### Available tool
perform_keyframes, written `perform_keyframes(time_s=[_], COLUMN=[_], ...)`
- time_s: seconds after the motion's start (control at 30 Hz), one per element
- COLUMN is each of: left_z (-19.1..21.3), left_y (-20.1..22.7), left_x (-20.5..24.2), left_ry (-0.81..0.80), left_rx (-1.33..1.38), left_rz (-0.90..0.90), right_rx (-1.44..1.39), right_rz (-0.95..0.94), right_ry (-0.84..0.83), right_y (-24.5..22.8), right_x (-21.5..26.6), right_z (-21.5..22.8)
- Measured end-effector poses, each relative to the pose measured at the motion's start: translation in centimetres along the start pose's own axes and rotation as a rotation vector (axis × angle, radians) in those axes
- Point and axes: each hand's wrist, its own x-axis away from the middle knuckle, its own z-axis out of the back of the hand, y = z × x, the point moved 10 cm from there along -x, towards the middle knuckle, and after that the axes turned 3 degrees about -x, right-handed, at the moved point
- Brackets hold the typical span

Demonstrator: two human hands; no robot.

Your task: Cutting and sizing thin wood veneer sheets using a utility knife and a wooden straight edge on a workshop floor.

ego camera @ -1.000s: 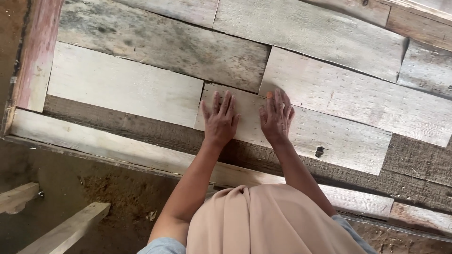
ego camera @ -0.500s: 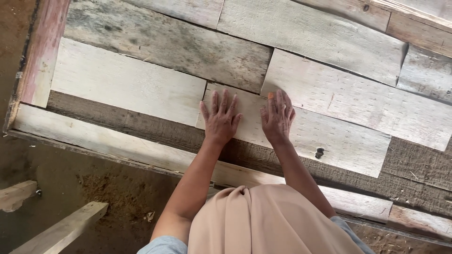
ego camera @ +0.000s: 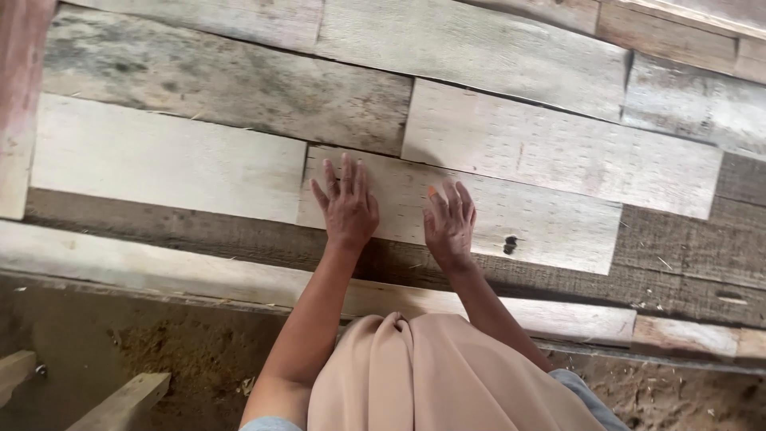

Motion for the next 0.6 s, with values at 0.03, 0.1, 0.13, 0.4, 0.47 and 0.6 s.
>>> perform_keyframes(time_s=[0.03, 0.1, 0.13, 0.4, 0.47, 0.6], left_z=[-0.1, -0.6, -0.8, -3.2, -5.5, -6.2], left_y=[0.5, 1.8, 2.5, 14.7, 18.5, 25.1], left_x=[0.0, 0.1, 0.2, 2.2, 3.4, 6.0], left_ry=[0.022, 0.038, 0.049, -0.111, -0.285, -0.279], left_rx=[-0.008, -0.006, -0.013, 0.103, 0.124, 0.116], left_rz=[0.001, -0.014, -0.021, -0.241, -0.321, -0.492], right_rx=[-0.004, 0.006, -0.001, 0.046, 0.137, 0.201], right_rz=[-0.012, -0.037, -0.049, -0.325, -0.486, -0.670], right_ry=[0.011, 0.026, 0.040, 0.088, 0.089, 0.098], right_y=[0.4, 1.1, 1.4, 13.3, 18.4, 26.0], right_x=[0.6, 1.4, 1.6, 4.7, 6.9, 10.6], right_z=[0.4, 1.7, 2.7, 9.2, 10.8, 14.1])
